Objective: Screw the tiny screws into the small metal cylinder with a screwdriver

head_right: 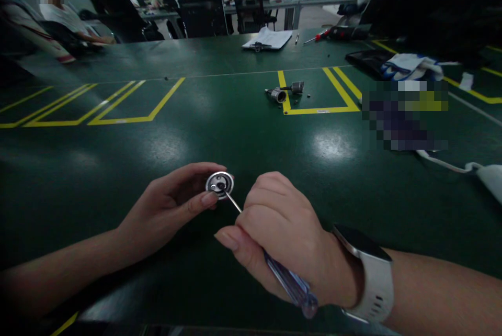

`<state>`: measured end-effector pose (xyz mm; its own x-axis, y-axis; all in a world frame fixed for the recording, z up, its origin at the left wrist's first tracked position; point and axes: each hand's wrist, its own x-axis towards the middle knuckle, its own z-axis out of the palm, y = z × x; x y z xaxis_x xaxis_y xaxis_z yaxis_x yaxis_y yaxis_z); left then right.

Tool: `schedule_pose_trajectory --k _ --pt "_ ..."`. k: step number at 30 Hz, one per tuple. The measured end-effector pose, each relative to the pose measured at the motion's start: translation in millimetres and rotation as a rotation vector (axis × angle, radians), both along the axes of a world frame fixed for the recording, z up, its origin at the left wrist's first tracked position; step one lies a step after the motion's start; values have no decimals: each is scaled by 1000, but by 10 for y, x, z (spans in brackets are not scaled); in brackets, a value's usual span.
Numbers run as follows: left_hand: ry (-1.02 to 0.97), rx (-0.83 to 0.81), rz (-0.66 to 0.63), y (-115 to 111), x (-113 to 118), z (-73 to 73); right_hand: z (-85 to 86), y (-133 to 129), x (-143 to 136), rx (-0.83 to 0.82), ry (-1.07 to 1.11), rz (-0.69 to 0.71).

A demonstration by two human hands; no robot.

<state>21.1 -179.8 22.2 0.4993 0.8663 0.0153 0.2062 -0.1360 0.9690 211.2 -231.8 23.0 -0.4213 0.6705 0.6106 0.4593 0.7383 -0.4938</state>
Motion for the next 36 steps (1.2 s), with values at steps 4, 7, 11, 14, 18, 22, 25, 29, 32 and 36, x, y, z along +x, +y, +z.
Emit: schedule_pose_trajectory --k 4,7,11,14,18,22,25,29,32,36 --pt "106 120 -91 13 -42 11 8 1 0 2 -1 -6" --pt "170 200 -140 11 -67 -10 13 5 -3 -2 4 -5" --pt "203 250 -134 -4 -68 -35 9 3 -2 -8 -4 -1" --pt "200 270 -150 -19 -46 -33 -7 -4 -13 -8 -2 -11" --pt "201 306 -114 -41 -13 -33 -36 -17 -53 1 -10 -4" --pt "213 355 -56 -48 -6 -65 -62 -13 -93 -2 -26 12" --pt "226 387 -28 -43 -11 -81 -67 0 -111 -5 -34 14" --pt "206 382 7 -34 -17 -74 -47 -6 -123 26 -42 8" --pt "177 384 23 -32 -21 -67 -35 -32 -125 59 -56 6" --pt "162 380 23 -37 -21 -61 -48 -57 -129 86 -79 3"
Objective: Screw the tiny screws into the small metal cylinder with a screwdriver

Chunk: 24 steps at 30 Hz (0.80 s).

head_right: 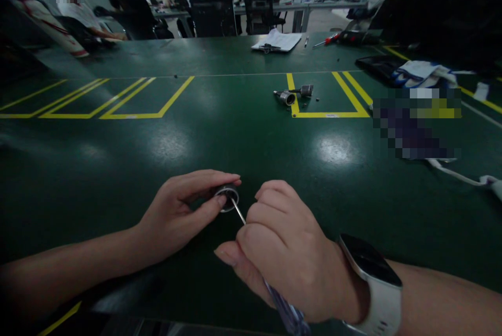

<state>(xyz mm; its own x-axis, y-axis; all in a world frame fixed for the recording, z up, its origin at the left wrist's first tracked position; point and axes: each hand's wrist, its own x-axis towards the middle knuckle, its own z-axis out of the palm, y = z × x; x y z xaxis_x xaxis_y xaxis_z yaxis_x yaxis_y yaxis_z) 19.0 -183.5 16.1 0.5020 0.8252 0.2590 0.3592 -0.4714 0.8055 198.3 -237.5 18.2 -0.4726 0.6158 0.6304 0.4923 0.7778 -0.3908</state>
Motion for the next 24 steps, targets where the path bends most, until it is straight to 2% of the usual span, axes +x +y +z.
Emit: schedule_pose_trajectory --k 24 --pt "-2 119 21 26 0 -14 10 3 -29 26 -80 -8"
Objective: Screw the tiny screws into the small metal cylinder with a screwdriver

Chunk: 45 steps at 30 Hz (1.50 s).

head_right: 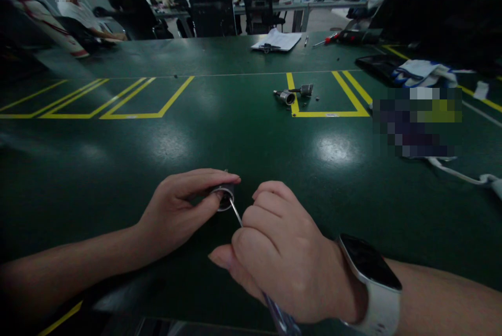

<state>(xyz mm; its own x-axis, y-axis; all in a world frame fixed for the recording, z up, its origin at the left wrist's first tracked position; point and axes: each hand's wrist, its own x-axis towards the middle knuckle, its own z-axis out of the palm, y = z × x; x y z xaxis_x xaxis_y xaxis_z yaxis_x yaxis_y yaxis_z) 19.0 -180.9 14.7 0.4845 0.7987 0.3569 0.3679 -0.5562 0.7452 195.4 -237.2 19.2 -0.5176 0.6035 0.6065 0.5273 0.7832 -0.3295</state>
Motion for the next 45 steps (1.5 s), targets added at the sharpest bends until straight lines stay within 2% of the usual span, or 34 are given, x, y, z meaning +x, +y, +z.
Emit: schedule_pose_trajectory --k 7,13,15,19,23,26,28,32,36,39,45 --pt "-6 -33 5 15 -2 -44 -1 8 3 1 -2 5" --pt "-16 -284 -44 96 -45 -12 8 14 61 -9 77 32" --pt "3 -297 -76 162 -84 -14 0 33 89 -29 106 16" --pt "80 -153 -36 374 -184 -62 27 97 147 -178 138 -36" --pt "201 21 -3 672 -268 -68 130 211 192 -377 201 -120" --pt "353 213 -13 899 -271 -35 163 362 221 -503 279 -154" --pt "423 272 3 1036 -228 -23 132 504 234 -584 360 -164" --pt "431 275 74 1263 -75 -55 14 829 202 -642 659 -120" --pt "313 104 116 1391 20 -107 -56 1032 109 -636 844 -79" --pt "278 110 130 1403 7 -131 -98 1041 89 -661 865 -26" --pt "307 236 -8 1337 -16 -152 -109 909 141 -638 721 -11"
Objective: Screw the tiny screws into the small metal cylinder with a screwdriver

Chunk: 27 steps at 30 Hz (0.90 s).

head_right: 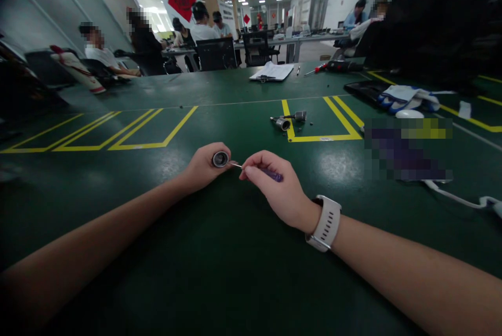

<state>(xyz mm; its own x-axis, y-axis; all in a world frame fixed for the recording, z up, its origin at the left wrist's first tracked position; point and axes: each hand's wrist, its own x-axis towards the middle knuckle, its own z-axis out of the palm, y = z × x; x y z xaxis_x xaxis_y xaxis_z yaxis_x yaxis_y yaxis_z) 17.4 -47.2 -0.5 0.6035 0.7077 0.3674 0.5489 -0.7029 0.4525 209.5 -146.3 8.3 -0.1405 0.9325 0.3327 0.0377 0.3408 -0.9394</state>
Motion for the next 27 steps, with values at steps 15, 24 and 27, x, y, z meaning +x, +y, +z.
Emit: schedule_pose_trajectory --k 15,24,27 --pt "17 186 -127 -122 37 -18 90 -140 -95 113 -334 -53" --pt "-39 179 -124 -142 38 -16 -48 1 -62 -336 365 90" --pt "-31 180 -104 -140 43 -16 -62 6 -60 -363 408 93"
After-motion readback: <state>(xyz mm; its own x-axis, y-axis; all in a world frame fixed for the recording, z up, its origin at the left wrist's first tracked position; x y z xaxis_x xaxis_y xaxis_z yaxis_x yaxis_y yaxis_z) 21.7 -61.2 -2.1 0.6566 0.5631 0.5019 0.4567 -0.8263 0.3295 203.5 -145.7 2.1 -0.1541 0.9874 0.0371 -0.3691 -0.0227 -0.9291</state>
